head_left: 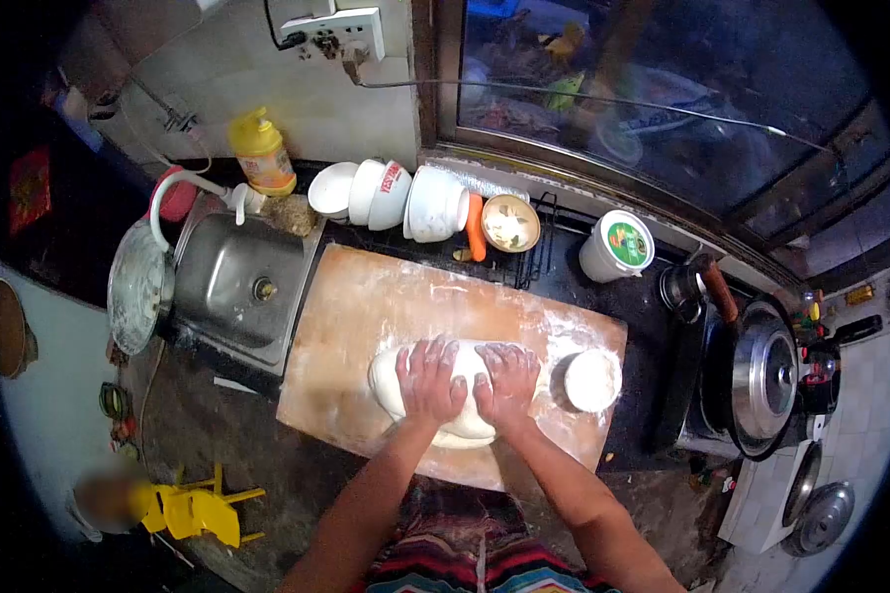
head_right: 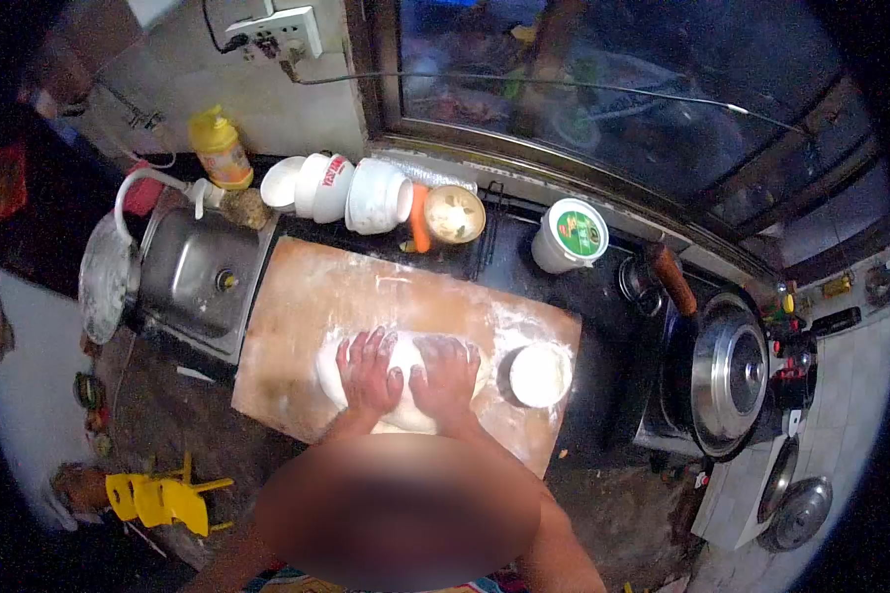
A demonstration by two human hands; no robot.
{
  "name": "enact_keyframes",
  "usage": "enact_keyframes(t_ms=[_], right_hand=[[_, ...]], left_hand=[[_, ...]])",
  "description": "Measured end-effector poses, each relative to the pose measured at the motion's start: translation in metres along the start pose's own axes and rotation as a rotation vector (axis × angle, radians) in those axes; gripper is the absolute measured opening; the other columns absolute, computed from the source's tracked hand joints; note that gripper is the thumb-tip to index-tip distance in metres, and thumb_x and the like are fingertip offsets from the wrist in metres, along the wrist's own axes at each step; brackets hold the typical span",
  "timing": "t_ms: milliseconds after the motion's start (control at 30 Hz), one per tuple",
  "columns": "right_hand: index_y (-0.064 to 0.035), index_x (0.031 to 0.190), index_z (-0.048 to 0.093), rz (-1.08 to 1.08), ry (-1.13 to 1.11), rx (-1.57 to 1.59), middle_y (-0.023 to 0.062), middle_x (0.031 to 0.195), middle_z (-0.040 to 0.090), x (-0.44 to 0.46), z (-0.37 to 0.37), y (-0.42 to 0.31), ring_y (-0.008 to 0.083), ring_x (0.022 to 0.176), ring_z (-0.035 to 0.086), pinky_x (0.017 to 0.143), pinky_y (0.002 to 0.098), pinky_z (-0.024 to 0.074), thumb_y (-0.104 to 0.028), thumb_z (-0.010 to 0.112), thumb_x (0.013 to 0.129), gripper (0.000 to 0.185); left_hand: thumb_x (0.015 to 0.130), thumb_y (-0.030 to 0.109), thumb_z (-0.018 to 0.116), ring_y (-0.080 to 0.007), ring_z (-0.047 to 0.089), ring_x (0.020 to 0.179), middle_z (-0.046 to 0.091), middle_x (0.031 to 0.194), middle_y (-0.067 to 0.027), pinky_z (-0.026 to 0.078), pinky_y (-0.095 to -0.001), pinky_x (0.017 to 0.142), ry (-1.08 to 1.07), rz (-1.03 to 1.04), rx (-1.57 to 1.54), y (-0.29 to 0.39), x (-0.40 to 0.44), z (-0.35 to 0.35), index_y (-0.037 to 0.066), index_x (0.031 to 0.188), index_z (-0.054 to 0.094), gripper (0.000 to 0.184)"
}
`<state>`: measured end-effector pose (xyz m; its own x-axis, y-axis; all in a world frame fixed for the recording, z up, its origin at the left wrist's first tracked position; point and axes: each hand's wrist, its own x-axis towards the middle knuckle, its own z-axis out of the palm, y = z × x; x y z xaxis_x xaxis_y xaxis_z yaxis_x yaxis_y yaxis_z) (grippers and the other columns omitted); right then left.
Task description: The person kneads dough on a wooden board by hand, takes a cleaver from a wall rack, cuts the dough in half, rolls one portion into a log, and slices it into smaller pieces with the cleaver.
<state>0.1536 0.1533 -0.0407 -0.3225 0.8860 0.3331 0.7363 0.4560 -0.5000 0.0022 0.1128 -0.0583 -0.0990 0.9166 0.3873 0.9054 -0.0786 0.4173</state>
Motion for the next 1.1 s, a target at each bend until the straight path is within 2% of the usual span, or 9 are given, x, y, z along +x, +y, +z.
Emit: enact_keyframes(t_ms=[133, 233, 400, 500, 533, 700, 900, 933, 1100], right_hand=[[-0.006, 0.104, 0.068, -0.012, 0.121, -0.044, 0.0142, 0.1, 0.065, 0.049, 0.022, 0.016, 0.0343, 0.095, 0.058, 0.088, 0.0481, 0.0392, -0.022, 0.049, 0.088, 0.029], [-0.0044, 0.099, 0.068, 0.052, 0.246, -0.161, 0.0149, 0.098, 0.067, 0.069, 0.057, 0.039, 0.0346, 0.091, 0.059, 0.087, 0.0476, 0.0399, -0.022, 0.047, 0.09, 0.029], [-0.003, 0.102, 0.068, 0.221, -0.092, -0.285, 0.0186, 0.094, 0.066, 0.103, 0.034, 0.015, 0.0382, 0.089, 0.061, 0.085, 0.0528, 0.0415, -0.028, 0.049, 0.094, 0.032], [-0.0019, 0.108, 0.064, 0.136, -0.074, -0.116, 0.0217, 0.097, 0.064, 0.058, 0.005, -0.006, 0.0389, 0.095, 0.059, 0.087, 0.0531, 0.04, -0.029, 0.051, 0.094, 0.034], [-0.0004, 0.128, 0.056, 0.123, -0.161, -0.118, 0.0254, 0.12, 0.06, 0.03, 0.002, -0.005, 0.0408, 0.113, 0.054, 0.106, 0.054, 0.0317, -0.033, 0.05, 0.096, 0.046], [-0.0072, 0.129, 0.052, -0.065, -0.263, 0.021, 0.0167, 0.129, 0.052, -0.084, -0.051, -0.04, 0.037, 0.122, 0.046, 0.106, 0.0587, 0.0286, -0.032, 0.071, 0.079, 0.059], [-0.0157, 0.144, 0.042, 0.015, -0.386, -0.179, 0.0137, 0.141, 0.044, -0.092, -0.087, -0.049, 0.0348, 0.134, 0.037, 0.106, 0.0644, 0.0243, -0.041, 0.082, 0.065, 0.091], [-0.0209, 0.147, 0.04, 0.097, -0.537, -0.17, 0.0159, 0.15, 0.034, -0.085, -0.088, -0.051, 0.0373, 0.143, 0.026, 0.115, 0.061, 0.0182, -0.042, 0.081, 0.067, 0.093], [-0.0165, 0.144, 0.043, 0.051, -0.407, -0.046, 0.0192, 0.142, 0.041, -0.078, -0.055, -0.021, 0.0398, 0.134, 0.035, 0.111, 0.0589, 0.0225, -0.031, 0.082, 0.064, 0.09]], left_hand=[[0.082, 0.027, 0.055, -0.0355, 0.056, 0.109, 0.064, 0.115, -0.0166, 0.035, -0.0535, 0.099, 0.038, 0.05, -0.071, -0.028, 0.06, 0.022, 0.002, 0.111, 0.064, 0.04], [0.083, 0.025, 0.056, -0.0329, 0.062, 0.097, 0.067, 0.103, -0.0164, 0.043, -0.0494, 0.089, -0.065, 0.032, -0.059, -0.048, 0.102, 0.035, 0.001, 0.098, 0.065, 0.03], [0.087, 0.025, 0.052, -0.0337, 0.065, 0.09, 0.069, 0.093, -0.0193, 0.048, -0.0495, 0.083, -0.127, 0.002, -0.079, -0.056, 0.129, 0.047, 0.003, 0.089, 0.069, 0.027], [0.091, 0.028, 0.05, -0.0352, 0.065, 0.094, 0.069, 0.093, -0.019, 0.048, -0.0512, 0.085, -0.315, 0.205, -0.091, -0.051, 0.11, 0.015, 0.005, 0.09, 0.07, 0.031], [0.094, 0.033, 0.049, -0.0355, 0.064, 0.101, 0.069, 0.104, -0.0177, 0.044, -0.0507, 0.093, -0.546, -0.042, -0.144, -0.032, 0.114, -0.018, 0.005, 0.103, 0.068, 0.035], [0.094, 0.037, 0.051, -0.0338, 0.05, 0.125, 0.06, 0.128, -0.0173, 0.03, -0.0528, 0.109, -0.322, 0.115, 0.037, 0.033, 0.013, -0.049, 0.009, 0.123, 0.064, 0.043], [0.082, 0.034, 0.061, -0.0342, 0.036, 0.138, 0.052, 0.136, -0.0148, 0.021, -0.0578, 0.114, -0.065, 0.173, 0.107, 0.034, -0.097, -0.045, 0.013, 0.131, 0.058, 0.053], [0.08, 0.034, 0.062, -0.0351, 0.036, 0.138, 0.051, 0.137, -0.0143, 0.021, -0.059, 0.114, -0.008, 0.195, 0.115, 0.03, -0.104, -0.04, 0.015, 0.131, 0.058, 0.055], [0.072, 0.035, 0.062, -0.0367, 0.037, 0.137, 0.049, 0.139, -0.014, 0.022, -0.0618, 0.111, 0.024, 0.214, 0.097, 0.015, -0.083, -0.014, 0.017, 0.133, 0.054, 0.064]])
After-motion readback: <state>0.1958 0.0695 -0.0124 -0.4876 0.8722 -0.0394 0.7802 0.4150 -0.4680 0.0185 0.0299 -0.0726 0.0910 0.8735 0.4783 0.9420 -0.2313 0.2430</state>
